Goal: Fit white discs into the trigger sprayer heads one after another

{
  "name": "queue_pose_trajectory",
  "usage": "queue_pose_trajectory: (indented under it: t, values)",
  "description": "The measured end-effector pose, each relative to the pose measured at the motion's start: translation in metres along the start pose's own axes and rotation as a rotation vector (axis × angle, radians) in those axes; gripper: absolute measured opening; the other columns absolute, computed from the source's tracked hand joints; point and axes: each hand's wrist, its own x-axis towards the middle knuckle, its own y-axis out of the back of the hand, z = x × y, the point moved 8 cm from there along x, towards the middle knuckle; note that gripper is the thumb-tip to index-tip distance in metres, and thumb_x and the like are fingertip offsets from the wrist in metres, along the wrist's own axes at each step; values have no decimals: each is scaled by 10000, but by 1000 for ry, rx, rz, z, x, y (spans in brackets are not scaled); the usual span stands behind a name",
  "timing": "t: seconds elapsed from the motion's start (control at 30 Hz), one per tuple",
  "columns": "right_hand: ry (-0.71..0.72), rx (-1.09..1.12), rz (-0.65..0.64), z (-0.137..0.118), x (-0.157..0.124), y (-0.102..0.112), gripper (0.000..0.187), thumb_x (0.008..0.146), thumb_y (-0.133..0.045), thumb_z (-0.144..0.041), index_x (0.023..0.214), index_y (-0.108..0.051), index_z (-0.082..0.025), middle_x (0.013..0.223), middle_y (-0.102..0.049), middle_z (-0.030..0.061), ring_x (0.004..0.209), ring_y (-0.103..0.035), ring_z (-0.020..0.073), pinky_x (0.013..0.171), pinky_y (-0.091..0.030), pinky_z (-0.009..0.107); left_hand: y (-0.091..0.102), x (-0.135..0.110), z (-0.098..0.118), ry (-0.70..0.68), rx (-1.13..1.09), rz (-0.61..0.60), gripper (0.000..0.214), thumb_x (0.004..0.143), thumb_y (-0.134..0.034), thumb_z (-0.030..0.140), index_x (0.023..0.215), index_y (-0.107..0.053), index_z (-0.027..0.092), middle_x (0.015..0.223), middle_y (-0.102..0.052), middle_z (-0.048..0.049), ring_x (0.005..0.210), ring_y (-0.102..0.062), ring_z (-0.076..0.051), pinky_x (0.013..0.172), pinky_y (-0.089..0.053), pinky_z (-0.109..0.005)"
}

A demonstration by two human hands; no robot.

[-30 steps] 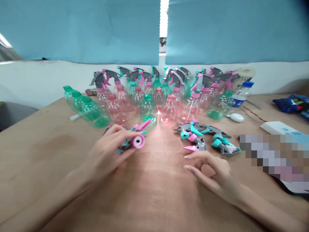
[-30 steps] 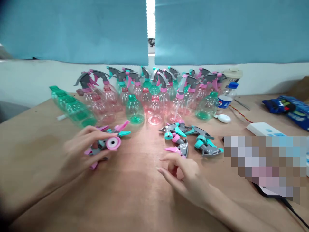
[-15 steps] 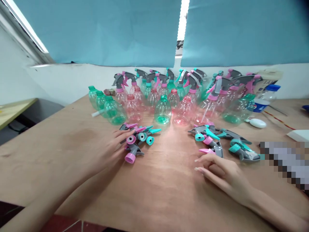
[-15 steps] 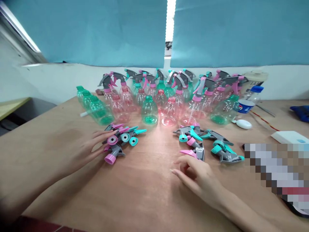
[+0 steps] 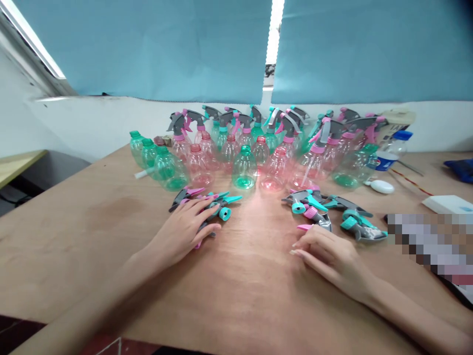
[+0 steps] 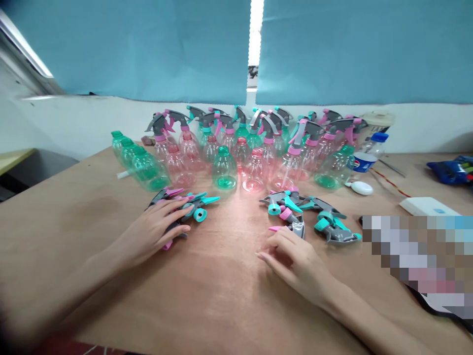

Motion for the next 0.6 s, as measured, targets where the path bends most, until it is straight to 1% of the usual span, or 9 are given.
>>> queue_pose_trajectory:
  t: [0.07,0.2,0.27,0.33,0.4,0.47,0.53,0.6]
  values:
    - [10,9,-9,0,0,0,92,901,-503,-234,848,-574,-210,774,-621,20,790,-623,170,849,-503,389,1,-3,-1,-6,25,-16,411,937,-390,464,1174,-594,196,1295,-562,-102,1250,-443,-286,1022,-339,-523]
    - [-27,-17,-51,5,-3,-2,103,901,-518,-267,845,-578,-206,835,-610,47,951,-592,211,816,-496,369,8,-9,1,-30,81,-50,306,935,-418,426,1039,-658,268,1180,-637,-55,1209,-475,-297,1021,-281,-572]
    - [-50,-41,-61,7,-4,-3,107,903,-514,-275,863,-583,-204,875,-604,59,972,-577,219,794,-493,358,15,-8,6,-37,80,-16,281,926,-444,416,1035,-657,268,1190,-624,-62,1216,-464,-300,1027,-263,-579]
    - [-73,-80,-38,11,-2,0,118,908,-502,-277,897,-588,-197,908,-595,70,932,-575,212,771,-493,350,23,-1,14,-14,51,46,284,912,-479,405,1074,-638,234,1257,-571,-91,1217,-454,-298,1021,-299,-555]
    - [-101,-146,7,16,1,6,138,909,-496,-283,932,-593,-188,932,-583,83,909,-566,209,775,-490,355,27,12,26,4,-5,94,262,912,-490,361,1075,-631,211,1275,-549,-100,1169,-487,-280,980,-377,-508]
    - [-128,-241,49,23,4,13,171,898,-510,-306,979,-593,-181,984,-577,102,964,-547,230,822,-480,386,23,28,47,-55,-74,109,232,921,-477,294,1062,-626,185,1237,-567,-105,1107,-524,-252,932,-435,-460]
    - [-150,-356,74,31,6,18,287,874,-541,-367,1083,-570,-172,1088,-565,132,1062,-509,270,885,-454,435,10,48,71,-129,-128,66,219,924,-462,241,1035,-636,168,1190,-592,-106,1061,-546,-241,900,-465,-434]
    - [-176,-481,69,39,5,20,483,848,-553,-457,1215,-508,-147,1233,-510,180,1145,-462,312,931,-418,481,-7,68,92,-193,-166,23,239,933,-418,170,1036,-633,153,1168,-609,-99,1089,-541,-229,924,-465,-412]
